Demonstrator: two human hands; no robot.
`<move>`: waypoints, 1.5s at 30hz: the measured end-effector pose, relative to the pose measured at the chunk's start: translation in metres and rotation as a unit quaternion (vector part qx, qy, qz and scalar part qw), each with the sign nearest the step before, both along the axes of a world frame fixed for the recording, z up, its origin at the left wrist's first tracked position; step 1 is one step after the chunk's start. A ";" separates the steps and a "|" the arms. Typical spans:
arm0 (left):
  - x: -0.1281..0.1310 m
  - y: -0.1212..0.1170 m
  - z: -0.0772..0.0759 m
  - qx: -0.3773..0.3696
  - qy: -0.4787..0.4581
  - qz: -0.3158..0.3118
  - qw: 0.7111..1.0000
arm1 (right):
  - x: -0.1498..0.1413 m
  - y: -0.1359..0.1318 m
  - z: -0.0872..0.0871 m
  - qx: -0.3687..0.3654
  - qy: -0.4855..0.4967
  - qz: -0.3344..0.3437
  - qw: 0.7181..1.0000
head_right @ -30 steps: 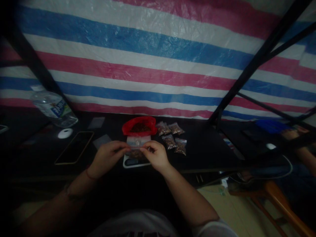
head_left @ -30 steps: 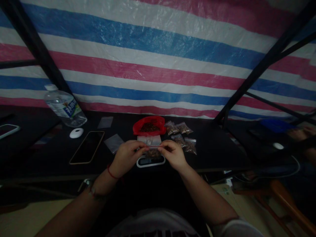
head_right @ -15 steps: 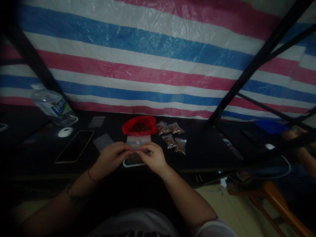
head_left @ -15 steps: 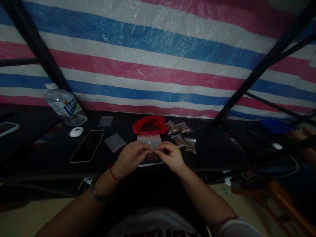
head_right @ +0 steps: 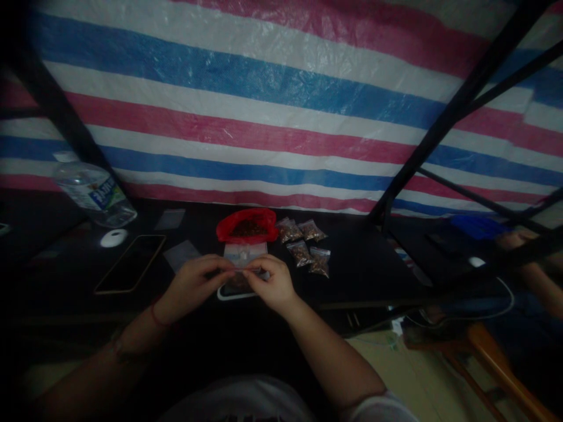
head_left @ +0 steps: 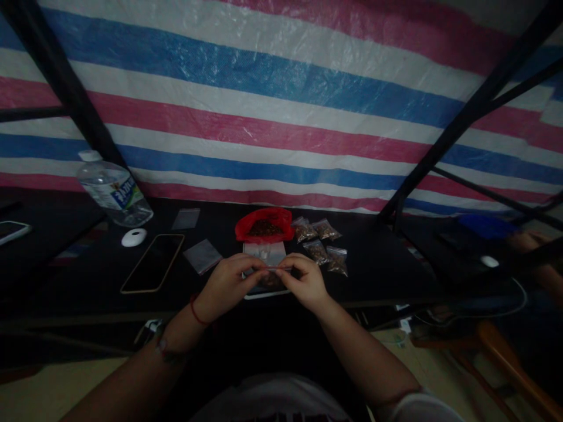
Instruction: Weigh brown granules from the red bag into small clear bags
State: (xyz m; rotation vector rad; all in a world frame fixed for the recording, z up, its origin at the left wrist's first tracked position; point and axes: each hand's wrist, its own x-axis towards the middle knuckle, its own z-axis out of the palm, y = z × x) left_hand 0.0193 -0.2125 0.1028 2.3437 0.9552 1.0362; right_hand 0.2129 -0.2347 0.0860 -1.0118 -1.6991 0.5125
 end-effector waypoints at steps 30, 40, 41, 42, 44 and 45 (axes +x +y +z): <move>0.004 -0.007 0.004 -0.015 -0.029 -0.001 0.999 | 0.014 -0.003 0.013 -0.015 -0.021 0.040 0.999; 0.001 -0.005 0.005 -0.034 -0.066 0.042 0.996 | 0.030 0.007 0.007 -0.091 0.071 0.045 0.992; -0.002 -0.003 0.005 -0.027 -0.065 0.055 0.996 | 0.034 0.010 0.005 -0.096 0.092 0.030 0.991; -0.007 0.001 0.006 -0.017 -0.062 0.075 0.995 | 0.040 0.014 0.003 -0.101 0.122 0.011 0.987; -0.022 0.011 0.006 0.006 -0.040 0.124 0.992 | 0.056 0.024 0.000 -0.117 0.195 -0.036 0.973; -0.032 0.018 0.005 0.006 -0.014 0.145 0.989 | 0.066 0.031 -0.001 -0.132 0.226 -0.049 0.964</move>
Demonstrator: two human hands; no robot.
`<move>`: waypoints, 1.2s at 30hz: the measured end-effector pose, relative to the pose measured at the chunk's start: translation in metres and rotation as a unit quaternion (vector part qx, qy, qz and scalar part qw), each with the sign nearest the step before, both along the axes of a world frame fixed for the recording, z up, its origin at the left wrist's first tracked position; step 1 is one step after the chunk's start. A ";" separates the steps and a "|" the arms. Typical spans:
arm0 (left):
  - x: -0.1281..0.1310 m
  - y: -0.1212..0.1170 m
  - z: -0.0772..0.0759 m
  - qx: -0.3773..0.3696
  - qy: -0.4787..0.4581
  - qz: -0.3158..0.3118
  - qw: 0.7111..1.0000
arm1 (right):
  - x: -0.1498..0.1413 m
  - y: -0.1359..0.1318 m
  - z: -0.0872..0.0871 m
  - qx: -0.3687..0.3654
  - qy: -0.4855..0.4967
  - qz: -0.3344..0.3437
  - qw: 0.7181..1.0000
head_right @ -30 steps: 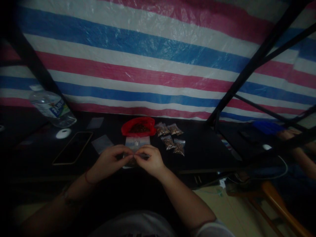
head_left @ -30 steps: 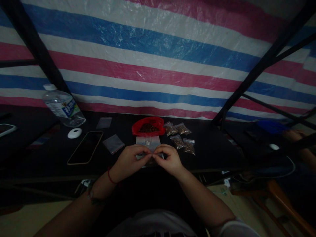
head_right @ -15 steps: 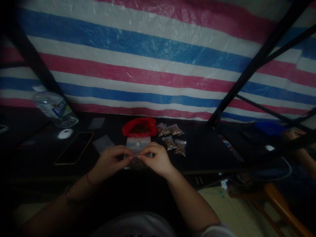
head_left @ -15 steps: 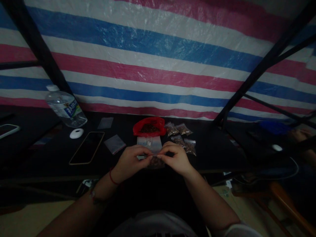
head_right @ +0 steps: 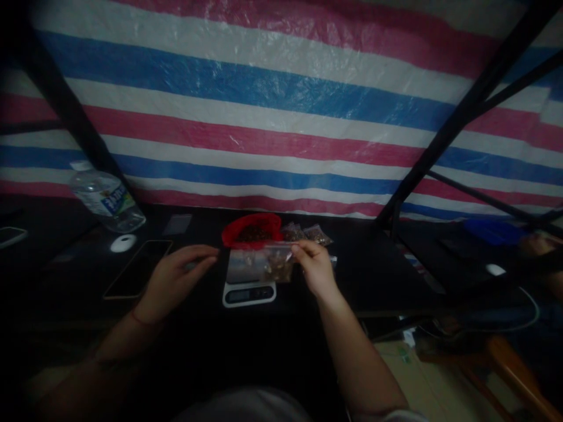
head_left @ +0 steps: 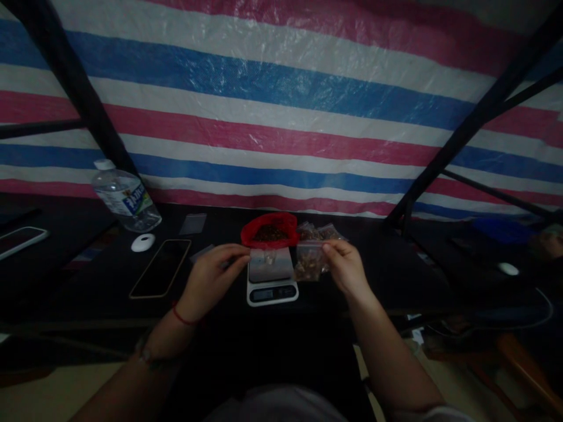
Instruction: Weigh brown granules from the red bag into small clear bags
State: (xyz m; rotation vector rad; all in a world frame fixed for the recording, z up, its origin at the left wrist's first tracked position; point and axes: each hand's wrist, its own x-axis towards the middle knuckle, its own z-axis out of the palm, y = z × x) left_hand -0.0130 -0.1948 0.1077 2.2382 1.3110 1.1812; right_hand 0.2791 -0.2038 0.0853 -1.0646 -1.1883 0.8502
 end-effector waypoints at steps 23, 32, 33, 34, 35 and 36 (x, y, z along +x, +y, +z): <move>-0.063 0.066 -0.084 -0.115 0.282 0.047 0.951 | 0.023 0.127 -0.041 0.149 -0.356 -0.157 0.909; -0.058 0.068 -0.066 0.004 0.133 0.175 0.976 | -0.042 0.143 -0.032 0.189 -0.269 -0.138 0.934; -0.053 0.072 -0.061 0.028 0.114 0.176 0.977 | -0.047 0.141 -0.034 0.191 -0.261 -0.134 0.937; -0.045 0.077 -0.055 0.050 0.111 0.161 0.979 | -0.052 0.139 -0.036 0.193 -0.256 -0.128 0.938; -0.036 0.084 -0.050 0.072 0.103 0.143 0.982 | -0.055 0.136 -0.038 0.195 -0.254 -0.120 0.940; -0.026 0.092 -0.045 0.090 0.089 0.123 0.984 | -0.058 0.133 -0.041 0.198 -0.253 -0.107 0.941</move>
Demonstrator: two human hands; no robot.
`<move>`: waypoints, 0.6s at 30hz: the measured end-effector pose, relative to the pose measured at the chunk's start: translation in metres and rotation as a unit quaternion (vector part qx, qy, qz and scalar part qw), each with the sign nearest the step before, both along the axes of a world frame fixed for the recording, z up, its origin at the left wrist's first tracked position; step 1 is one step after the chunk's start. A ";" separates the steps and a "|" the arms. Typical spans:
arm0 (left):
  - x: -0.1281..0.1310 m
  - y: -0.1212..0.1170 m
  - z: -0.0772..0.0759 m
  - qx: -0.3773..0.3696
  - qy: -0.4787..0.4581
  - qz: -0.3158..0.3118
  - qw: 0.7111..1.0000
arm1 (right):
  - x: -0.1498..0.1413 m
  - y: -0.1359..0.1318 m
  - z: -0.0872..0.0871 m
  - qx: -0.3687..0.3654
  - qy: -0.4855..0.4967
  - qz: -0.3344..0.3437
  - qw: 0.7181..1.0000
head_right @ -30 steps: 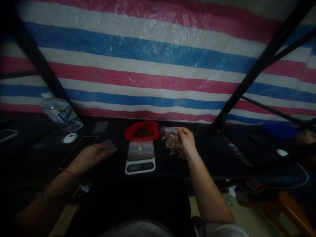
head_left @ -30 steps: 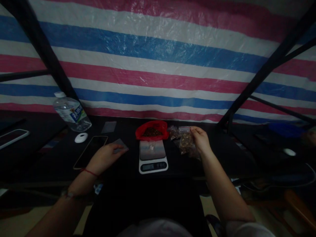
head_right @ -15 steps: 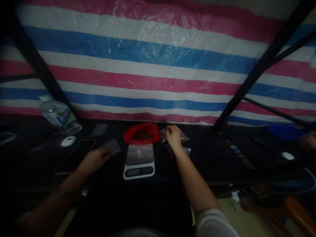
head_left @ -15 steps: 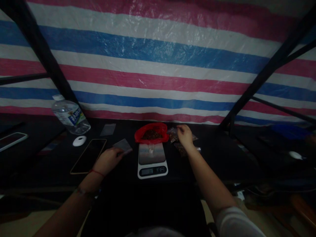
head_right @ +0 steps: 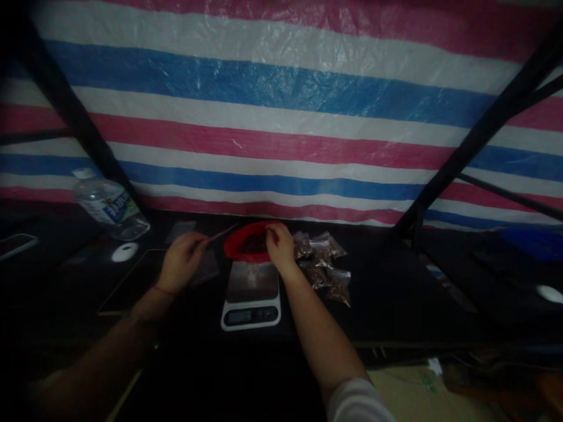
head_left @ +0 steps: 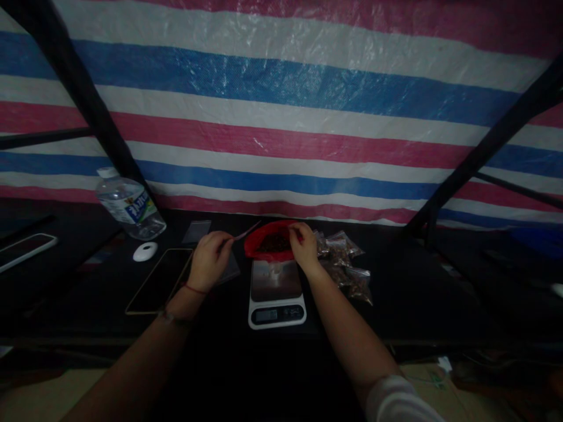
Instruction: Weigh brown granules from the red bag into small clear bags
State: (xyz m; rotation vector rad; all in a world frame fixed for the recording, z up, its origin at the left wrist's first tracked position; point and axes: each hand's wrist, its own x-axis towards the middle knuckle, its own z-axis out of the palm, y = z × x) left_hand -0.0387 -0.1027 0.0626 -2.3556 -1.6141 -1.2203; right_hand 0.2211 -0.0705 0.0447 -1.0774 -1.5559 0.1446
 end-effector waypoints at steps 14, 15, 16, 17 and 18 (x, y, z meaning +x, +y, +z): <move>0.090 0.048 -0.009 -0.003 0.021 -0.269 0.963 | -0.001 -0.020 -0.008 -0.009 -0.051 0.097 0.994; 0.089 0.047 -0.011 0.000 0.035 -0.265 0.964 | -0.003 -0.021 -0.009 -0.009 -0.050 0.099 0.994; 0.088 0.045 -0.013 0.005 0.049 -0.258 0.965 | -0.004 -0.021 -0.010 -0.010 -0.049 0.097 0.994; 0.087 0.044 -0.014 0.013 0.059 -0.249 0.967 | -0.006 -0.022 -0.010 -0.011 -0.049 0.094 0.994; 0.086 0.043 -0.015 0.020 0.066 -0.238 0.969 | -0.007 -0.023 -0.011 -0.013 -0.051 0.095 0.994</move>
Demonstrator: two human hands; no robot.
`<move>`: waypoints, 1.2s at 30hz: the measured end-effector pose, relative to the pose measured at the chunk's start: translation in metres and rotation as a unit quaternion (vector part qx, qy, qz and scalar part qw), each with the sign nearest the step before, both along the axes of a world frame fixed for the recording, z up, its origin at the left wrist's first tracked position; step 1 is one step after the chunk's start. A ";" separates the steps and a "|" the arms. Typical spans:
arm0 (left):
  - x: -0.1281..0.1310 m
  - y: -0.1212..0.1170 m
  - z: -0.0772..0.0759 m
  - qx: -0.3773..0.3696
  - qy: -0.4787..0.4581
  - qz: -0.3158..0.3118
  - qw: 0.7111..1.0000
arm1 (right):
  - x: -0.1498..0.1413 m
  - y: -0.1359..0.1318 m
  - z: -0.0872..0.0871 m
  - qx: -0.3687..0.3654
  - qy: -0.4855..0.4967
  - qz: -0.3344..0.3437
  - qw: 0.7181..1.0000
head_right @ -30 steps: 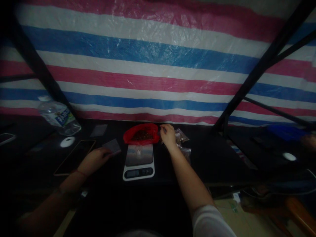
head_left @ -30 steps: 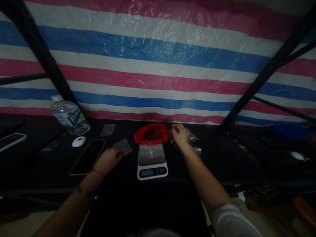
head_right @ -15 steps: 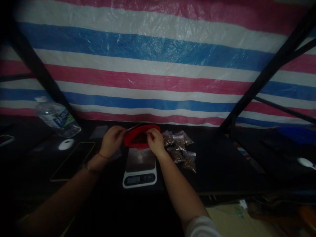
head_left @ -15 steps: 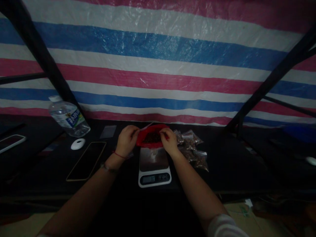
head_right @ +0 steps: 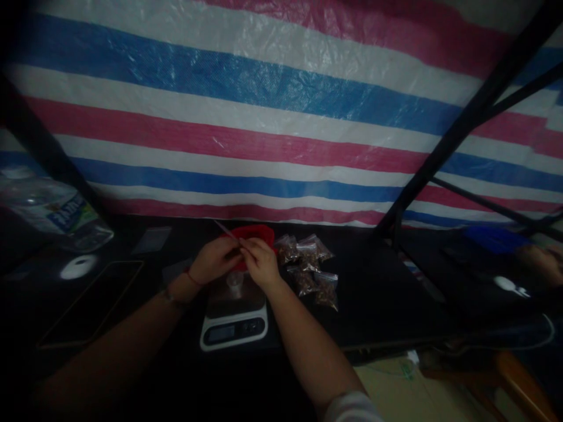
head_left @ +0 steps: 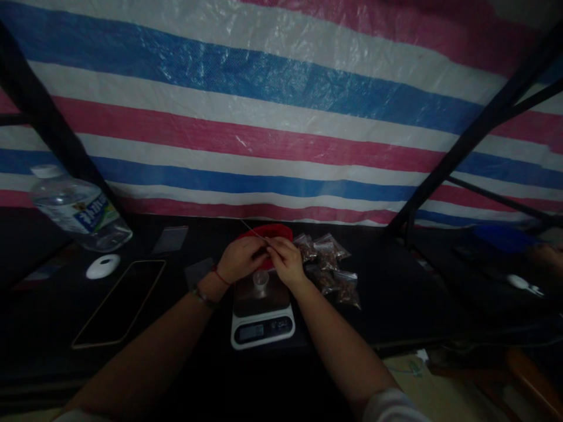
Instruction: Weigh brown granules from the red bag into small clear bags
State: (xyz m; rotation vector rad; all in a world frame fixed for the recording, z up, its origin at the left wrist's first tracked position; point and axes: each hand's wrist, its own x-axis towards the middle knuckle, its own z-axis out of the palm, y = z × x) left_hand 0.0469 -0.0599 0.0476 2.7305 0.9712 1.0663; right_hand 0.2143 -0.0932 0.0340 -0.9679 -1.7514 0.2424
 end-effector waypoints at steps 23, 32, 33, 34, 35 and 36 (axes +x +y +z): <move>-0.007 0.002 -0.014 0.101 -0.052 0.024 0.993 | -0.004 0.004 -0.007 0.067 -0.073 0.000 0.995; -0.005 0.003 -0.014 0.097 -0.050 -0.018 0.994 | -0.005 0.005 -0.010 0.057 -0.085 0.000 0.995; -0.005 0.003 -0.015 0.094 -0.051 -0.021 0.994 | -0.005 0.005 -0.010 0.056 -0.081 0.004 0.995; -0.006 0.003 -0.015 0.092 -0.054 -0.022 0.994 | -0.006 0.004 -0.009 0.057 -0.076 0.005 0.995; -0.006 0.003 -0.016 0.091 -0.055 -0.021 0.994 | -0.006 0.003 -0.008 0.058 -0.072 0.005 0.996; -0.006 0.004 -0.016 0.090 -0.055 -0.018 0.994 | -0.006 0.003 -0.007 0.058 -0.067 0.004 0.996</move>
